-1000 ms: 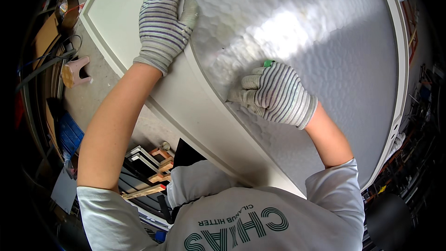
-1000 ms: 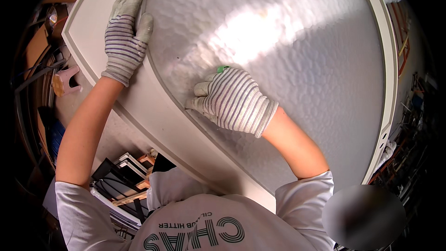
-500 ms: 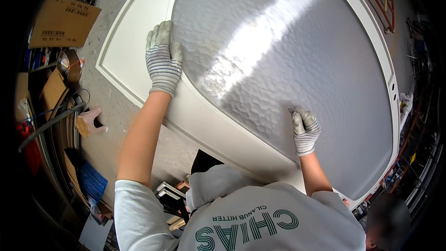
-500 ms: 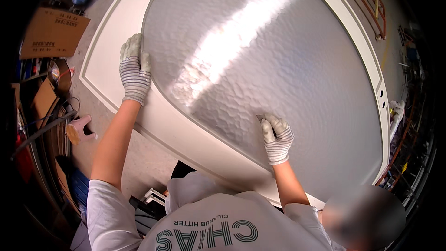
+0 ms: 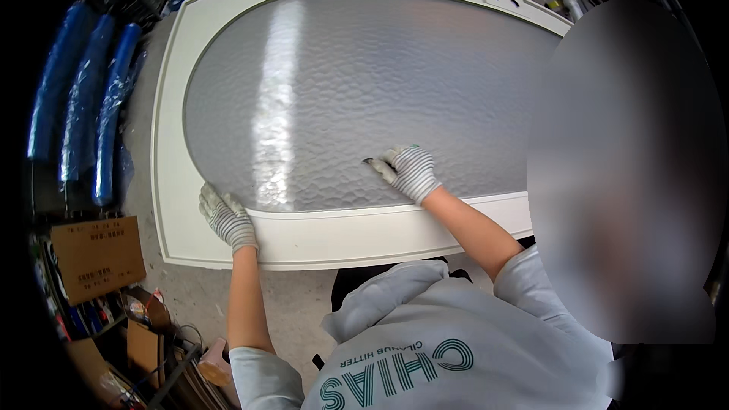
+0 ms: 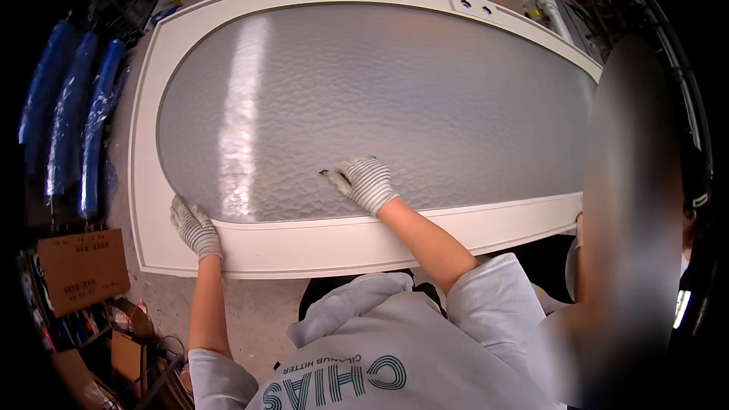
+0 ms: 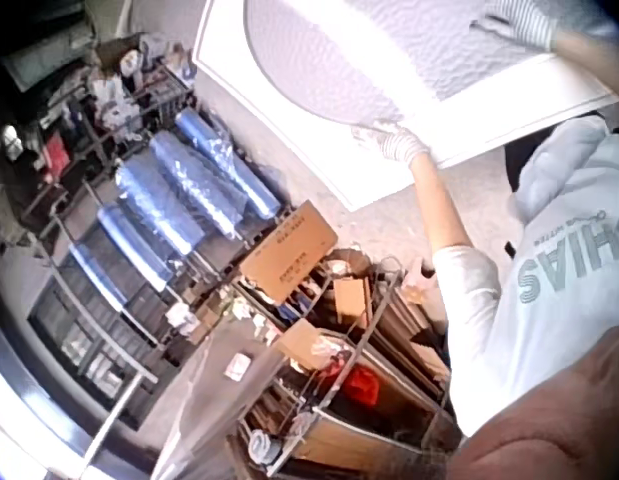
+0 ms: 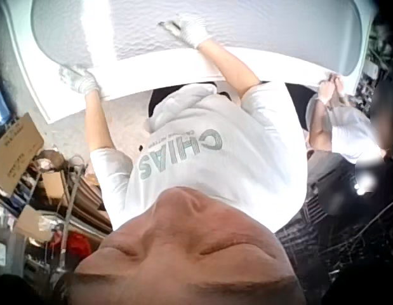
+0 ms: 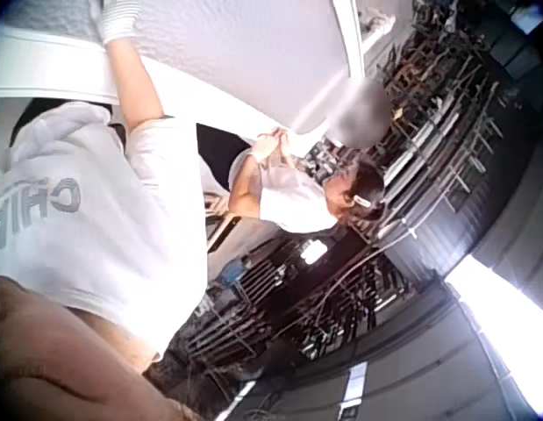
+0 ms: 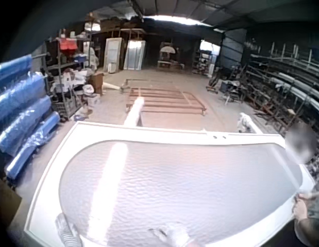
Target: The person uses a green utility knife to trim the edges of a textured film applied to a large white panel. The person carefully follows the curved contour of the panel's frame, cutting the excess film while holding the panel steady with their other hand.
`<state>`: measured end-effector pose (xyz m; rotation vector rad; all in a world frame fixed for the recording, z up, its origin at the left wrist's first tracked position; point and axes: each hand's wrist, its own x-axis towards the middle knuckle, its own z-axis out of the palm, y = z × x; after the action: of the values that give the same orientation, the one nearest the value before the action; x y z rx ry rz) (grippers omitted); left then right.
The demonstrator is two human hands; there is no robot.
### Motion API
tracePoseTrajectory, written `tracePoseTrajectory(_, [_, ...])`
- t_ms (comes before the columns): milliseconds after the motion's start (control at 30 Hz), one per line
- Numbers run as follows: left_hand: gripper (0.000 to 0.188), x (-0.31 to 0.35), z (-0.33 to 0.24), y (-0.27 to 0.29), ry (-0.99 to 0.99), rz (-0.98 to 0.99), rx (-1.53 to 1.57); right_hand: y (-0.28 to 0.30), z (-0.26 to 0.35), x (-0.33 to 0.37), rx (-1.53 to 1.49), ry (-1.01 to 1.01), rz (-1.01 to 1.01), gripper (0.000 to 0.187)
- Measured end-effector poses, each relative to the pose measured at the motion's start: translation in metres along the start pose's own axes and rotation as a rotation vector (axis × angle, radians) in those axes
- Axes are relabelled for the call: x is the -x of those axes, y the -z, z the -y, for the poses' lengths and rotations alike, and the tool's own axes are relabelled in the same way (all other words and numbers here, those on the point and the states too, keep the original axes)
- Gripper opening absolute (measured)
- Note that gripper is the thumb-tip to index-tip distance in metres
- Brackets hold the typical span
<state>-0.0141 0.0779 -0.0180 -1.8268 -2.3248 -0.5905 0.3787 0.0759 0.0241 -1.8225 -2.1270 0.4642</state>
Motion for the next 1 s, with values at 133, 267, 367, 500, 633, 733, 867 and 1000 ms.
tracePoseTrajectory(133, [0.053, 0.012, -0.008, -0.011, 0.028, 0.090, 0.071, 0.038, 0.012, -0.035, 0.118, 0.008, 0.150, 0.044])
tracePoseTrajectory(267, [0.055, 0.030, -0.008, 0.008, 0.026, 0.168, 0.098, 0.040, 0.015, -0.029, 0.046, -0.044, 0.253, 0.044])
tracePoseTrajectory(367, [0.055, 0.035, -0.007, 0.016, -0.010, 0.197, 0.078, 0.029, 0.016, -0.028, 0.029, -0.008, 0.174, 0.043])
tracePoseTrajectory(500, [0.056, 0.052, -0.018, 0.012, 0.023, 0.193, 0.076, 0.013, 0.012, -0.027, 0.021, 0.061, 0.074, 0.043])
tracePoseTrajectory(633, [0.062, 0.052, -0.032, -0.001, 0.112, 0.168, -0.007, 0.024, 0.013, -0.023, -0.017, 0.033, 0.161, 0.043])
tracePoseTrajectory(733, [0.065, 0.049, -0.042, -0.009, 0.263, 0.140, -0.150, 0.019, 0.012, -0.026, -0.073, 0.073, 0.150, 0.039])
tracePoseTrajectory(867, [0.066, 0.050, -0.037, -0.018, 0.250, 0.040, -0.190, 0.020, 0.008, -0.025, -0.162, 0.103, 0.159, 0.039])
tracePoseTrajectory(1000, [0.062, 0.048, -0.028, -0.014, 0.272, 0.071, -0.147, 0.024, 0.005, -0.025, -0.204, 0.146, 0.178, 0.038])
